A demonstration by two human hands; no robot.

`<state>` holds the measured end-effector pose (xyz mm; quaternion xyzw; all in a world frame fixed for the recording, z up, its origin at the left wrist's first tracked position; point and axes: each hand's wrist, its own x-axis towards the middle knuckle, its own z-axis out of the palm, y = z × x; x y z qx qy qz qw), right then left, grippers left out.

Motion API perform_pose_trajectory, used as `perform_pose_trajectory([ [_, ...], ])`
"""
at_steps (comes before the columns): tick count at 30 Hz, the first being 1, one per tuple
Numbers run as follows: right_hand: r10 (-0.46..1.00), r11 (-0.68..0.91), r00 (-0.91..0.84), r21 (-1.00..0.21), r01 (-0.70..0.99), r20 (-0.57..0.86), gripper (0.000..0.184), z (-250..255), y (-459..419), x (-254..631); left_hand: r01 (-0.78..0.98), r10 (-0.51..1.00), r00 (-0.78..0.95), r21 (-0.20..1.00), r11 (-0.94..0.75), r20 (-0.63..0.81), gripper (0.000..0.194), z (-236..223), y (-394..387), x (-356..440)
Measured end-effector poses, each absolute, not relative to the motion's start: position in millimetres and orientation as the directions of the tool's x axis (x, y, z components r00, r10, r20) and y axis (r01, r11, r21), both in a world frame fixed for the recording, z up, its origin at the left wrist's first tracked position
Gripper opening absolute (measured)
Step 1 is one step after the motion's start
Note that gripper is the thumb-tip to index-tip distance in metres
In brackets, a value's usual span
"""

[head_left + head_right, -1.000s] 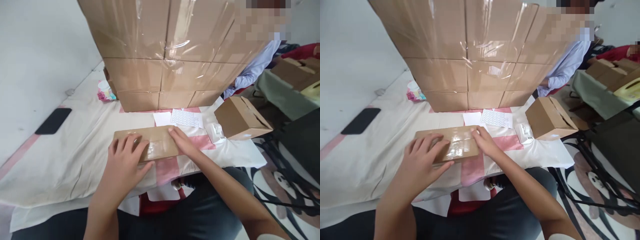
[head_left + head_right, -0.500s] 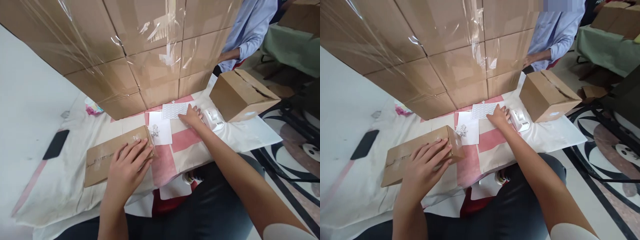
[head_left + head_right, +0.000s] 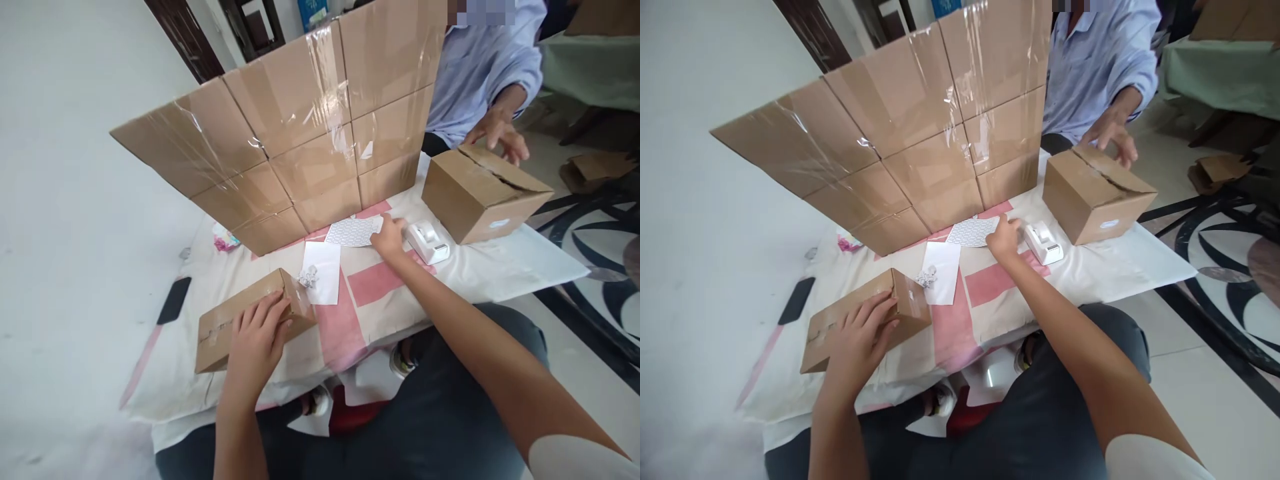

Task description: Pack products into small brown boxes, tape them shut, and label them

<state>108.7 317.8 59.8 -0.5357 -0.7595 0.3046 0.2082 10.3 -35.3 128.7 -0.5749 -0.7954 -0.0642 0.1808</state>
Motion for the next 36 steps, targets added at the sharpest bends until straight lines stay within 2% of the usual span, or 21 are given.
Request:
perform_pose_trajectory([
  [2, 0.899, 0.404, -0.418, -0.618, 0.675, 0.131, 0.067, 59.0, 294.5, 107.2, 0.936, 0.877, -0.261, -0.116, 0.333, 0.404, 0.033, 118.7, -49.4, 15.8],
  [3, 0.826, 0.536, -0.531, -0.559, 0.633, 0.190, 0.065, 55.6, 277.2, 106.4, 0.934, 0.867, -0.251, -0.127, 0.334, 0.430, 0.036, 113.4, -57.7, 19.6],
  [4, 0.696, 0.685, -0.683, -0.491, 0.539, 0.222, 0.064, 50.1, 257.1, 105.4, 0.931, 0.857, -0.244, -0.137, 0.338, 0.454, 0.038, 108.3, -66.5, 23.9],
  [6, 0.274, 0.892, -0.945, -0.415, 0.181, 0.177, 0.066, 34.9, 214.2, 103.2, 0.930, 0.842, -0.229, -0.147, 0.337, 0.488, 0.041, 100.1, -83.5, 32.5],
  [7, 0.067, 0.918, -0.986, -0.396, 0.001, 0.153, 0.065, 26.6, 194.8, 101.7, 0.932, 0.837, -0.222, -0.142, 0.332, 0.500, 0.042, 97.3, -91.1, 36.1],
  [8, -0.051, 0.920, -0.987, -0.378, -0.105, 0.150, 0.062, 18.9, 178.9, 99.8, 0.936, 0.832, -0.219, -0.132, 0.327, 0.510, 0.041, 95.3, -97.9, 38.9],
  [9, -0.096, 0.920, -0.985, -0.364, -0.143, 0.145, 0.061, 12.4, 167.4, 97.4, 0.939, 0.828, -0.217, -0.121, 0.322, 0.518, 0.041, 94.1, -103.6, 40.6],
  [10, -0.102, 0.925, -0.986, -0.353, -0.144, 0.134, 0.061, 7.7, 160.6, 94.4, 0.941, 0.823, -0.214, -0.115, 0.318, 0.526, 0.040, 93.4, -108.5, 41.2],
  [14, 0.032, 0.946, -0.996, -0.325, 0.002, 0.086, 0.067, 3.5, 167.8, 80.5, 0.946, 0.828, -0.190, -0.127, 0.297, 0.527, 0.039, 93.5, -122.4, 34.5],
  [18, 0.143, 0.947, -0.987, -0.299, 0.114, 0.077, 0.067, 4.8, 185.3, 67.4, 0.945, 0.822, -0.236, -0.075, 0.319, 0.518, 0.039, 91.5, -138.2, 20.8],
  [22, 0.243, 0.933, -0.966, -0.294, 0.207, 0.091, 0.066, 5.4, 202.8, 55.7, 0.940, 0.804, -0.228, -0.091, 0.329, 0.549, 0.038, 85.8, -151.6, 9.8],
  [27, 0.191, 0.948, -0.970, -0.286, 0.143, 0.149, 0.066, 18.8, 231.9, 61.2, 0.933, 0.776, -0.257, -0.061, 0.354, 0.576, 0.037, 79.8, -143.4, -1.0],
  [31, 0.160, 0.950, -0.972, -0.293, 0.105, 0.170, 0.054, 31.1, 242.4, 68.4, 0.942, 0.786, -0.249, -0.046, 0.331, 0.566, 0.036, 79.8, -135.1, -7.8],
  [36, 0.377, 0.876, -0.904, -0.394, 0.277, 0.202, 0.043, 34.7, 239.4, 57.4, 0.961, 0.813, -0.237, 0.006, 0.277, 0.532, 0.040, 88.1, -134.4, -19.5],
])
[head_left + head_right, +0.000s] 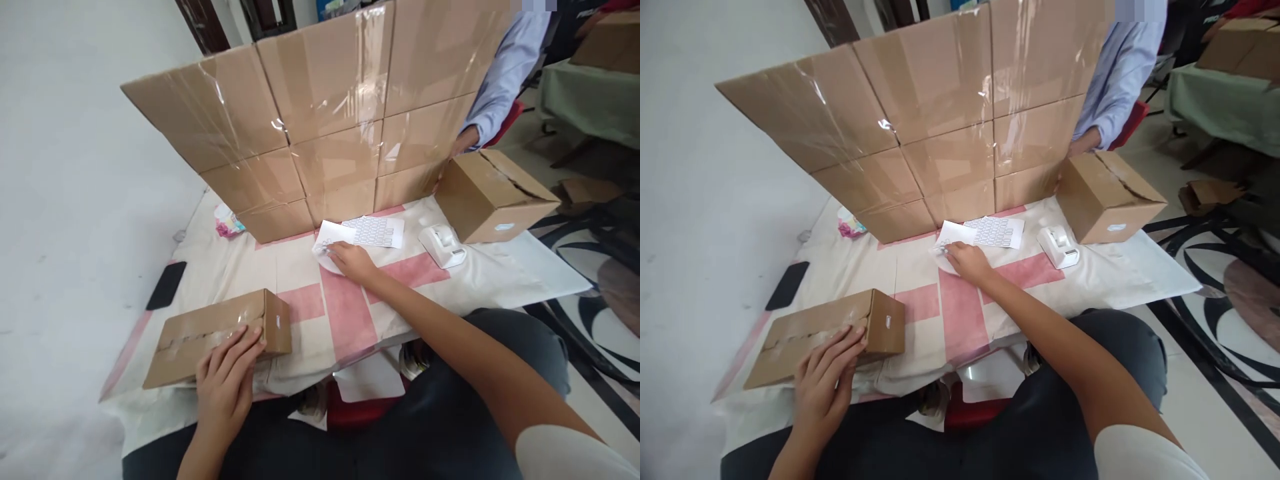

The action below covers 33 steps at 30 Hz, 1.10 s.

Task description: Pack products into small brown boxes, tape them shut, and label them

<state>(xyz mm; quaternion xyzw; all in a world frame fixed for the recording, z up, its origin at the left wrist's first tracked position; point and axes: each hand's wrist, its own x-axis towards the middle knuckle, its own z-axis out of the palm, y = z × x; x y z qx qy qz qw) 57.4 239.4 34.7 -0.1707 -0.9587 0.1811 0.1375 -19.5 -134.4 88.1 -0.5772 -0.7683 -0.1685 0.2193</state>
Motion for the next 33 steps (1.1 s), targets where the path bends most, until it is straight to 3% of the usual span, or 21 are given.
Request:
perform_pose_trajectory([
  [5, 0.446, 0.850, -0.872, -0.398, 0.343, 0.201, 0.034, 30.8, 238.9, 55.2, 0.976, 0.814, -0.197, 0.033, 0.214, 0.546, 0.040, 95.6, -121.2, -29.9],
  [15, 0.518, 0.812, -0.829, -0.426, 0.398, 0.211, 0.026, 21.7, 241.0, 58.5, 0.940, 0.699, -0.312, 0.102, 0.325, 0.643, 0.032, 92.6, -105.7, 0.5],
  [18, 0.519, 0.809, -0.819, -0.451, 0.378, 0.244, 0.023, 23.0, 242.5, 60.0, 0.935, 0.698, -0.319, 0.090, 0.344, 0.641, 0.030, 94.9, -103.5, 4.3],
  [21, 0.477, 0.817, -0.831, -0.494, 0.298, 0.287, 0.025, 28.4, 246.3, 61.9, 0.930, 0.610, -0.295, 0.073, 0.361, 0.736, 0.029, 94.1, -96.0, 17.7],
  [26, 0.425, 0.808, -0.843, -0.559, 0.189, 0.330, 0.032, 39.7, 252.9, 65.2, 0.978, 0.526, -0.205, 0.153, 0.142, 0.825, 0.027, 78.0, -60.3, 56.4],
  [29, 0.381, 0.835, -0.877, -0.517, 0.191, 0.292, 0.032, 42.4, 254.0, 68.7, 0.974, 0.648, -0.152, 0.223, -0.028, 0.746, 0.019, 59.5, -17.7, 67.8],
  [33, 0.282, 0.868, -0.932, -0.474, 0.148, 0.226, 0.035, 45.1, 254.0, 72.3, 0.951, 0.826, -0.265, 0.274, 0.140, 0.498, 0.025, 34.4, 43.0, 54.4],
])
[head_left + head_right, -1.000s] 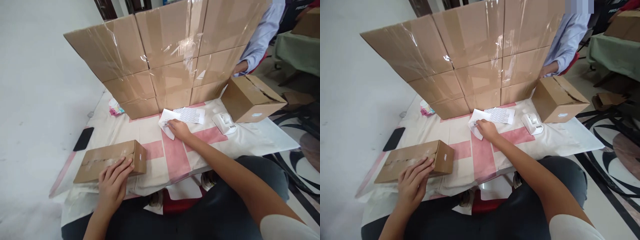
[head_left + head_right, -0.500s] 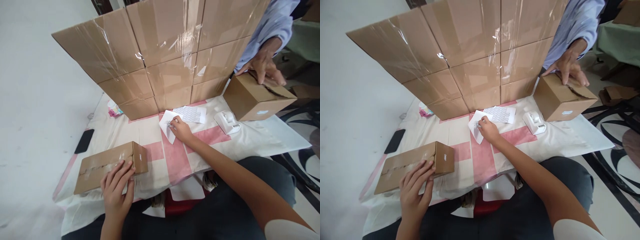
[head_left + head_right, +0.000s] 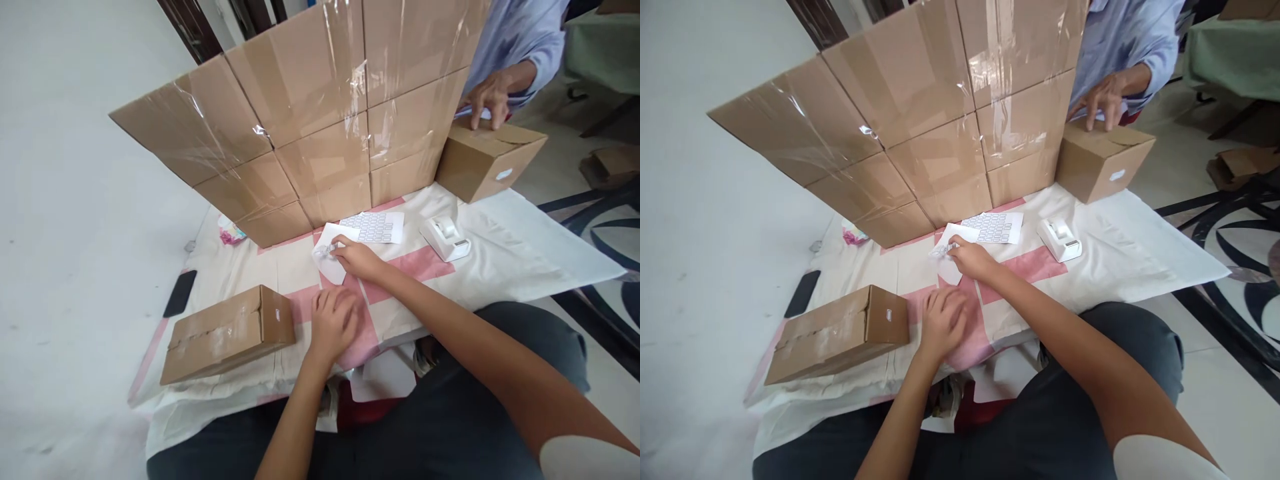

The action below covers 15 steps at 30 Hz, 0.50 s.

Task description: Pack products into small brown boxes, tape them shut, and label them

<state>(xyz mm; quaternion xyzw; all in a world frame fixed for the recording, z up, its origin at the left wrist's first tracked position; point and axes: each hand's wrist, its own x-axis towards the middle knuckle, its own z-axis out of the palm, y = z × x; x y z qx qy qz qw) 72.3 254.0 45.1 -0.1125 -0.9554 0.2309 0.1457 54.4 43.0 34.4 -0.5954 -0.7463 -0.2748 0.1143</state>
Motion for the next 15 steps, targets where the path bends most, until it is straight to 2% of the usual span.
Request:
perform_pose_trajectory([
  [3, 0.276, 0.863, -0.943, -0.480, 0.158, 0.185, 0.041, 53.2, 252.7, 75.3, 0.909, 0.857, -0.395, 0.276, 0.312, 0.330, 0.039, 24.2, 69.4, 36.2],
  [9, 0.466, 0.829, -0.877, -0.403, 0.387, 0.118, 0.031, 89.4, 264.0, 107.9, 0.797, 0.815, -0.580, 0.219, 0.562, 0.018, 0.056, 24.6, 95.6, 6.3],
  [12, 0.658, 0.701, -0.752, -0.398, 0.592, 0.042, 0.029, 97.8, 290.9, 128.3, 0.728, 0.747, -0.664, 0.200, 0.656, -0.032, 0.066, 25.7, 112.6, -3.5],
  [15, 0.774, 0.542, -0.628, -0.434, 0.720, -0.075, 0.045, 89.9, 319.8, 137.9, 0.678, 0.693, -0.721, 0.219, 0.701, 0.014, 0.065, 26.3, 116.6, -0.6],
])
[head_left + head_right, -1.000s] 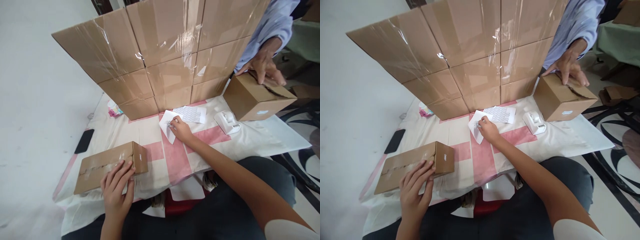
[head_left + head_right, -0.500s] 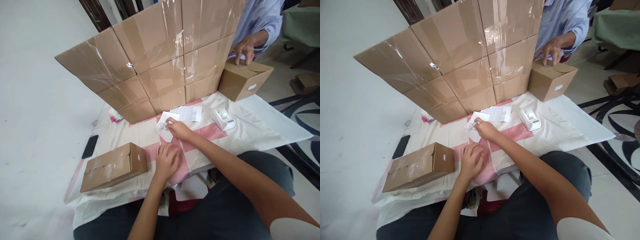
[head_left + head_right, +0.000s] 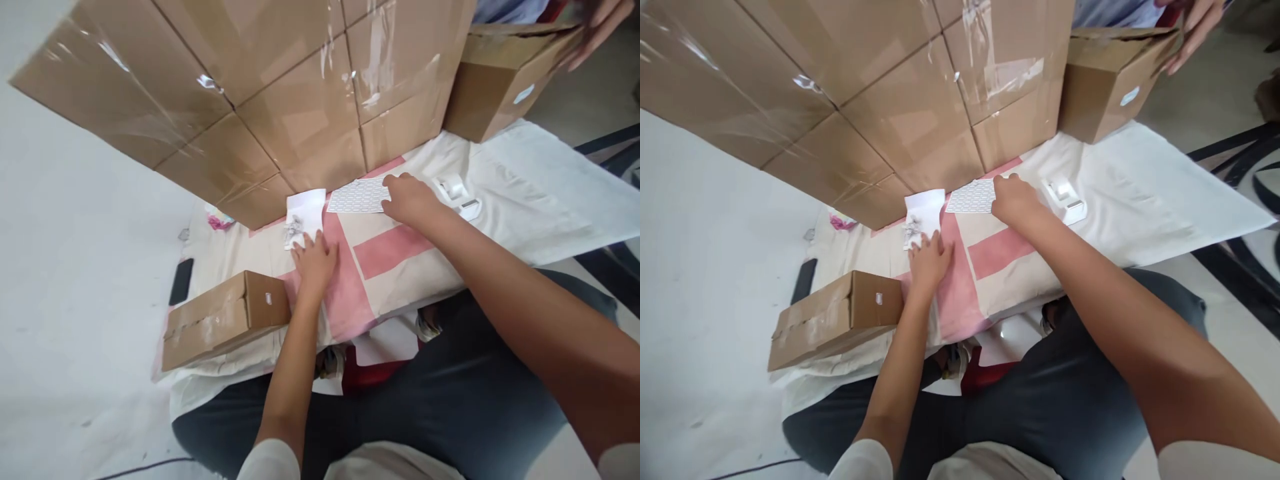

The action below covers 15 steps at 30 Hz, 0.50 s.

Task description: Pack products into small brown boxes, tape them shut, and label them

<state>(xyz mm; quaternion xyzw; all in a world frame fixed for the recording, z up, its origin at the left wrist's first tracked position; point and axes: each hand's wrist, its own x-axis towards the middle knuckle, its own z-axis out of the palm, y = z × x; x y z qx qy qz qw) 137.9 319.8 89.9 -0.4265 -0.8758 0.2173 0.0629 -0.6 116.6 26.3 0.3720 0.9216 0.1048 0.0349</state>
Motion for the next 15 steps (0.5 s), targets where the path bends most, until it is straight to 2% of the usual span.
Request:
perform_pose_trajectory([
  [4, 0.797, 0.395, -0.571, -0.544, 0.741, -0.200, 0.058, 65.9, 343.9, 133.9, 0.729, 0.739, -0.664, 0.321, 0.604, 0.118, 0.046, 25.9, 99.6, 14.6],
  [7, 0.851, 0.344, -0.499, -0.545, 0.764, -0.161, 0.067, 51.1, 351.0, 121.8, 0.801, 0.813, -0.554, 0.380, 0.463, 0.178, 0.037, 23.8, 91.8, 20.2],
  [11, 0.905, 0.283, -0.407, -0.541, 0.792, -0.122, 0.078, 44.6, 349.9, 104.7, 0.867, 0.861, -0.429, 0.393, 0.307, 0.274, 0.032, 22.4, 94.7, 24.0],
  [15, 0.910, 0.249, -0.403, -0.649, 0.719, -0.098, 0.073, 44.9, 346.1, 96.7, 0.874, 0.876, -0.416, 0.371, 0.313, 0.242, 0.033, 23.0, 95.1, 25.2],
])
